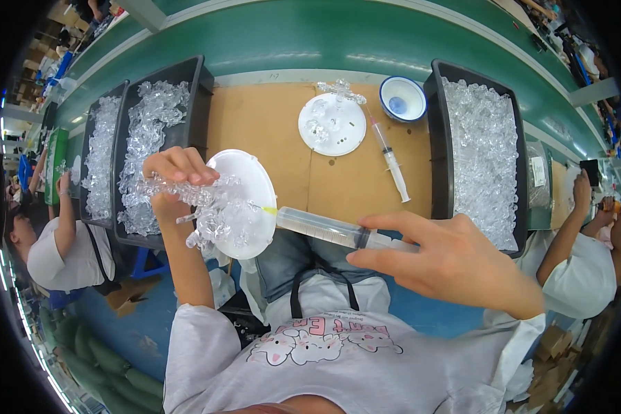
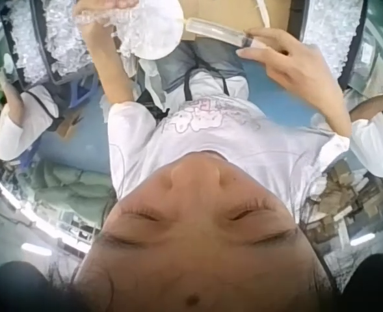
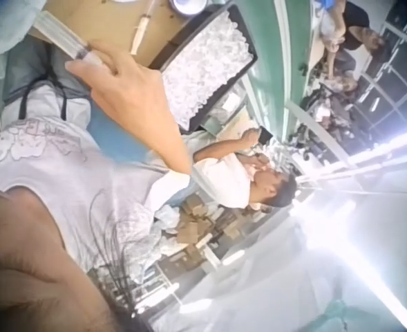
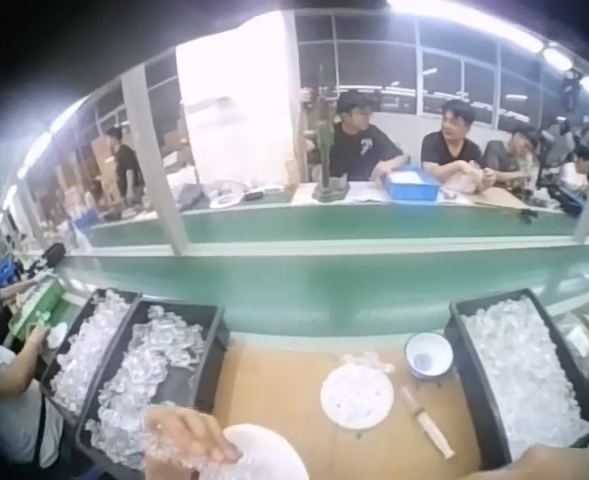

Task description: Assembling clear plastic decorative lighting components by injecting glue or sealant using a syringe on an assembly line.

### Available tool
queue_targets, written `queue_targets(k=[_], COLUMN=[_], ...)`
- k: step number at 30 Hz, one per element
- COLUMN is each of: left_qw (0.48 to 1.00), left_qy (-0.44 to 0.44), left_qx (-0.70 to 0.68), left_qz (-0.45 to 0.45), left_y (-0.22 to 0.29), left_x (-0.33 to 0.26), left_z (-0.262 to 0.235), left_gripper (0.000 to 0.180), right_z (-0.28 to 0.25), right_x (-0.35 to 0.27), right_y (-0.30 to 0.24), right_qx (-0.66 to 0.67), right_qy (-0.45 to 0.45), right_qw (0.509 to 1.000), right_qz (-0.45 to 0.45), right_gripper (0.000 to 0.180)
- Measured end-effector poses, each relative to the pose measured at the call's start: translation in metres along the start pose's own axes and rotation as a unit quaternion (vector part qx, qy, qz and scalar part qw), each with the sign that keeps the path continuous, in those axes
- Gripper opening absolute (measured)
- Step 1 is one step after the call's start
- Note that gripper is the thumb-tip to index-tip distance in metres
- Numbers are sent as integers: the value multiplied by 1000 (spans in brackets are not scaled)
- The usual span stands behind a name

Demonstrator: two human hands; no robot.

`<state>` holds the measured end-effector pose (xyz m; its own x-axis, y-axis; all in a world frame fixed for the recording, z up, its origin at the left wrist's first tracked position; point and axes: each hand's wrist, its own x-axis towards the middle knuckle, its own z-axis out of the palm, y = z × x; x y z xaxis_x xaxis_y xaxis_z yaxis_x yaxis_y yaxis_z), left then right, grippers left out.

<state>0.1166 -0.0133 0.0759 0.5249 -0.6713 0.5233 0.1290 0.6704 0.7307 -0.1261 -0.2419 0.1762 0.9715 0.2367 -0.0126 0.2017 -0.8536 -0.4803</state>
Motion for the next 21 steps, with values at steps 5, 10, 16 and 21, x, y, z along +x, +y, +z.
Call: queue_targets(k=[5,10,16,21], left_qw=[994,989,982,976], left_qy=[-103,-143,-181,-206], left_qx=[-4,6,0,-35], left_qz=[32,48,50,62], left_y=[8,16,20,20], left_x=[8,10,15,16], left_z=[-2,0,-1,-7], left_gripper=[23,25,26,27], right_z=[-12,-17,-22,-30], right_x=[0,2,3,6], right_y=[-9,-16,-20,-24], right_qx=[-43,-52,-37,-47], right_qy=[-31,-35,-31,-51], right_qw=[999,998,998,997], right_qz=[-10,-20,-28,-45], right_gripper=[38,34,30,26])
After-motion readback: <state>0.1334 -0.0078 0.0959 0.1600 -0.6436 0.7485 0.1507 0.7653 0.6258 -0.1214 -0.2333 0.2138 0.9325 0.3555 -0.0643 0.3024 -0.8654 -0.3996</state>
